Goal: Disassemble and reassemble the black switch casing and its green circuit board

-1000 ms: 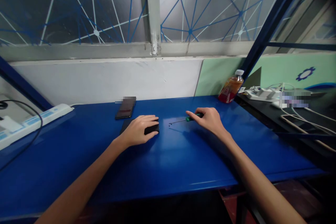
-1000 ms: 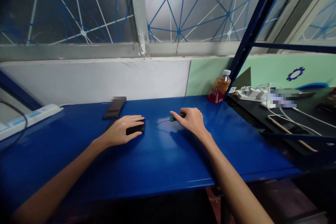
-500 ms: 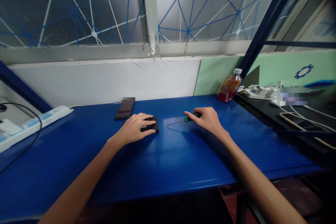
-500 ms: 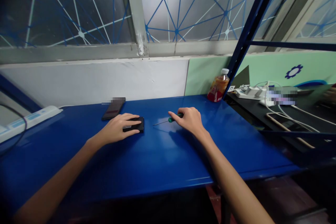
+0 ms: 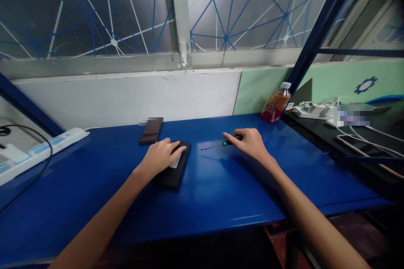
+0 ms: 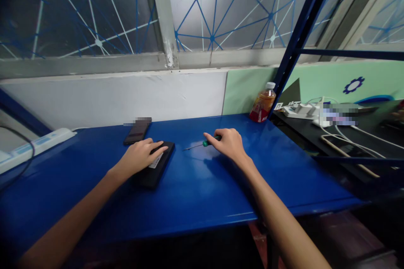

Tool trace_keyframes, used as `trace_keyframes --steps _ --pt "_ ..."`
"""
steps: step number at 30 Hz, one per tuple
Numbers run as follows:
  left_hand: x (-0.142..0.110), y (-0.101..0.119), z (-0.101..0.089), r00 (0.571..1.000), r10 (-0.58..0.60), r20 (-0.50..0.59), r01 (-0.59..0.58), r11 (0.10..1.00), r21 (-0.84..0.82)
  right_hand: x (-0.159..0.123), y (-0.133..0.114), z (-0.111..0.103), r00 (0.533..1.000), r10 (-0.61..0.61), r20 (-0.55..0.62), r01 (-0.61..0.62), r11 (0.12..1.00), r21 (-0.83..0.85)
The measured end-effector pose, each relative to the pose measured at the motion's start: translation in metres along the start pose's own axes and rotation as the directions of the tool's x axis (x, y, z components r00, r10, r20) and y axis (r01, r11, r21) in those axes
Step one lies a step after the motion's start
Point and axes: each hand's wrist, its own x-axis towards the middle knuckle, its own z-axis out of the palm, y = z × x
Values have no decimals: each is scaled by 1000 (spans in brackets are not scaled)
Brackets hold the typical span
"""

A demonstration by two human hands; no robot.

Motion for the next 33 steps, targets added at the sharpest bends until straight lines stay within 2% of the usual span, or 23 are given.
trace_keyframes --steps 2,4,6,9,13,18,22,26,29,32,33 --pt "2 3 -1 997 -59 -45 64 992 105 0 0 0 1000 1 -6 0 1000 9" --pt "4 6 -1 993 -60 -101 74 988 133 0 1 0 1000 0 -12 0 1000 17" --pt "5 8 1 992 7 -125 -2 999 46 0 1 0 1000 1 -13 -1 1000 23" --pt "5 6 6 990 123 -67 -133 976 -174 0 1 0 1000 3 -14 -2 999 34" --pt "6 3 9 991 126 44 -105 939 -326 0 2 1 1000 0 -13 1 999 35" --pt "8 3 8 993 109 53 -93 965 -243 0 4 2 1000 -14 -20 14 999 30" --pt "7 0 6 997 72 -16 -73 995 -67 1 6 3 999 -13 -32 14 999 39" --pt "5 -4 3 992 1 -129 7 998 64 1 7 2 999 6 -54 -1 997 79" --pt "6 -2 4 980 20 -196 -23 1000 -14 0 6 2 998 14 -67 -6 993 118" --pt "7 4 7 977 143 -158 -170 970 -172 0 5 2 998 6 -62 3 990 143" --pt "7 7 8 977 159 -141 -186 961 -204 0 5 2 998 2 -61 7 989 145"
